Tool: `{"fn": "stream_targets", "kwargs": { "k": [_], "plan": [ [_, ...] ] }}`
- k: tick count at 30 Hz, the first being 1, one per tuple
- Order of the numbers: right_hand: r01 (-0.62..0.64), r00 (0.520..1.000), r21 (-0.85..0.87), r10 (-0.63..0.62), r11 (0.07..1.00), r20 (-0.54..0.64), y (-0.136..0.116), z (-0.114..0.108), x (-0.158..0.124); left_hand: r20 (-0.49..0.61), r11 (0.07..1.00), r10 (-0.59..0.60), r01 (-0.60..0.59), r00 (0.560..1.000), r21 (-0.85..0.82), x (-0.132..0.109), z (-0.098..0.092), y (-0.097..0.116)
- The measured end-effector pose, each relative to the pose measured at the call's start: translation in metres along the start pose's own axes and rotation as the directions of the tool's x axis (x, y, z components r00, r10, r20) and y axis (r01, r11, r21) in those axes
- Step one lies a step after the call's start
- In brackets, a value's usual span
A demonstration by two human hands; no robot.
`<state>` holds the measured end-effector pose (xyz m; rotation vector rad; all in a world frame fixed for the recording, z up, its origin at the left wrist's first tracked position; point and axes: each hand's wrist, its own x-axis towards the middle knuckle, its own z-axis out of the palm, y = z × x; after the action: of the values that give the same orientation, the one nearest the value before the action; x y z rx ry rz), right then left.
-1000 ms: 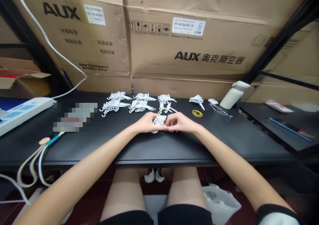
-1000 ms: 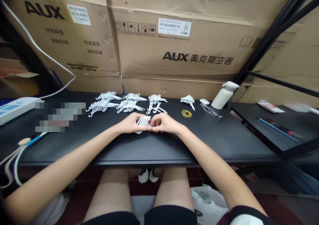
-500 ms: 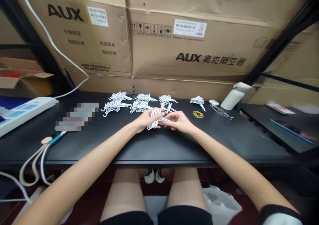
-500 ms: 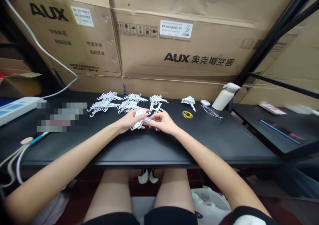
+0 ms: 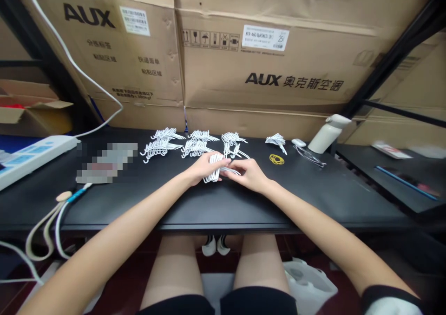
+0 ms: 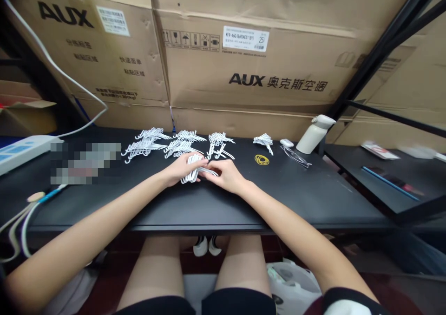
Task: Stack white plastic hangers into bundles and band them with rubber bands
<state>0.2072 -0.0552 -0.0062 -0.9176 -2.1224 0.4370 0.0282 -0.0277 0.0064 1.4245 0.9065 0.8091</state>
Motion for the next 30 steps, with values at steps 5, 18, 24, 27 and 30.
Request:
{"fn": "stream_targets", "kwargs": {
  "k": [5,18,24,27,30],
  "plan": [
    [-0.053,0.998,0.123,0.055,0.991,-0.009,0.003,-0.006,0.002,-0.005,0.998,-0.048,0.047,0.999,-0.044,0.0,0.0,0.003],
    [-0.362,0.926,-0.075,0.349,0.929,-0.141,0.085,-0.048,0.01,0.027,0.994,-0.085,0.087,0.996,-0.069,-0.002,-0.005,0.006],
    [-0.488,0.873,-0.003,0.488,0.873,0.002,0.098,-0.059,0.009,-0.001,0.992,-0.11,0.11,0.994,-0.065,0.0,-0.006,0.003],
    [-0.564,0.826,0.08,0.559,0.822,0.073,0.101,-0.068,0.006,-0.016,0.992,-0.114,0.112,0.993,-0.061,0.001,-0.007,0.002],
    [-0.6,0.799,0.167,0.593,0.782,0.098,0.101,-0.073,0.003,-0.02,0.992,-0.117,0.116,0.993,-0.057,0.001,-0.007,0.002]
  ]
}}
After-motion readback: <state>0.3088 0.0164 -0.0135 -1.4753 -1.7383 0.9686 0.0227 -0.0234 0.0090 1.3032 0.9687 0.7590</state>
